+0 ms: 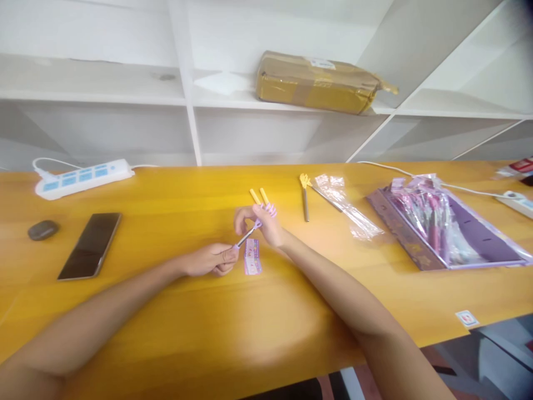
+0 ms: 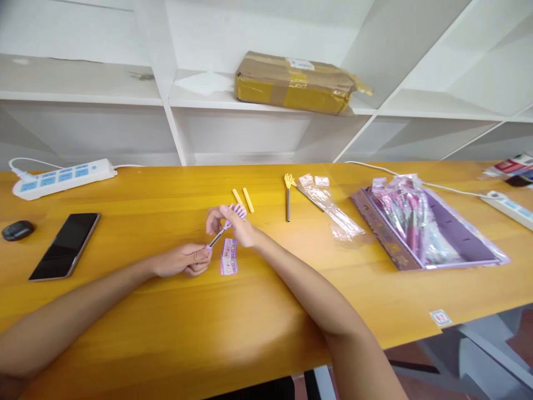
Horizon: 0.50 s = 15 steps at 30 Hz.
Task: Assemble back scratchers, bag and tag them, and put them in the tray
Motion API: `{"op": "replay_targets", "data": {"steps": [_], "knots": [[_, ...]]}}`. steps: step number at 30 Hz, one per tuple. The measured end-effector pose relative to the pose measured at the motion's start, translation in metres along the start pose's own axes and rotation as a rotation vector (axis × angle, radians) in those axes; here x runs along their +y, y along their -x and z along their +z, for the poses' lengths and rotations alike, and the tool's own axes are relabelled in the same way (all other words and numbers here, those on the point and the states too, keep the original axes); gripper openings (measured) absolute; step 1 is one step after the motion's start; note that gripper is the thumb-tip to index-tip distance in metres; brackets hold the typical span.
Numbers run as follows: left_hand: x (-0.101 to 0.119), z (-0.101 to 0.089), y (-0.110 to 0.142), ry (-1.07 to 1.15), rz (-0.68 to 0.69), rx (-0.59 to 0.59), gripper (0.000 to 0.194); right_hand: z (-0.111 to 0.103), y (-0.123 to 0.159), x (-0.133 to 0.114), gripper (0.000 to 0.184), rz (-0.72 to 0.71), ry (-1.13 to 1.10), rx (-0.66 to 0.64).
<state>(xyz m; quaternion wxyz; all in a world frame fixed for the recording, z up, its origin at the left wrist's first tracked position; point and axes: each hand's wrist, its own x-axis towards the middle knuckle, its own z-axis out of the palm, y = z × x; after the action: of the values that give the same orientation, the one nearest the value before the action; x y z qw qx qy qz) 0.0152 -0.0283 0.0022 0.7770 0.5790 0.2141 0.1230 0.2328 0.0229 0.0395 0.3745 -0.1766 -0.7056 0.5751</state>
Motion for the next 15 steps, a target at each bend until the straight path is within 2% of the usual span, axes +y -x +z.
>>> {"op": "replay_targets", "data": {"steps": [2, 6, 9, 15], "knots": [[0.001, 0.001, 0.000, 0.001, 0.006, 0.002, 0.049, 0.001, 0.000, -0.002, 0.078, -0.008, 0.014, 0.012], [0.006, 0.002, -0.002, 0.019, 0.013, 0.010, 0.049, -0.008, -0.001, -0.022, 0.082, -0.048, 0.076, 0.135], [0.009, 0.002, -0.002, 0.004, -0.001, -0.015, 0.050, -0.025, -0.001, -0.044, 0.085, -0.108, 0.114, 0.215], [0.011, 0.001, 0.003, -0.005, -0.017, -0.069, 0.049, -0.069, 0.009, -0.096, 0.078, -0.267, 0.209, 0.400]]}}
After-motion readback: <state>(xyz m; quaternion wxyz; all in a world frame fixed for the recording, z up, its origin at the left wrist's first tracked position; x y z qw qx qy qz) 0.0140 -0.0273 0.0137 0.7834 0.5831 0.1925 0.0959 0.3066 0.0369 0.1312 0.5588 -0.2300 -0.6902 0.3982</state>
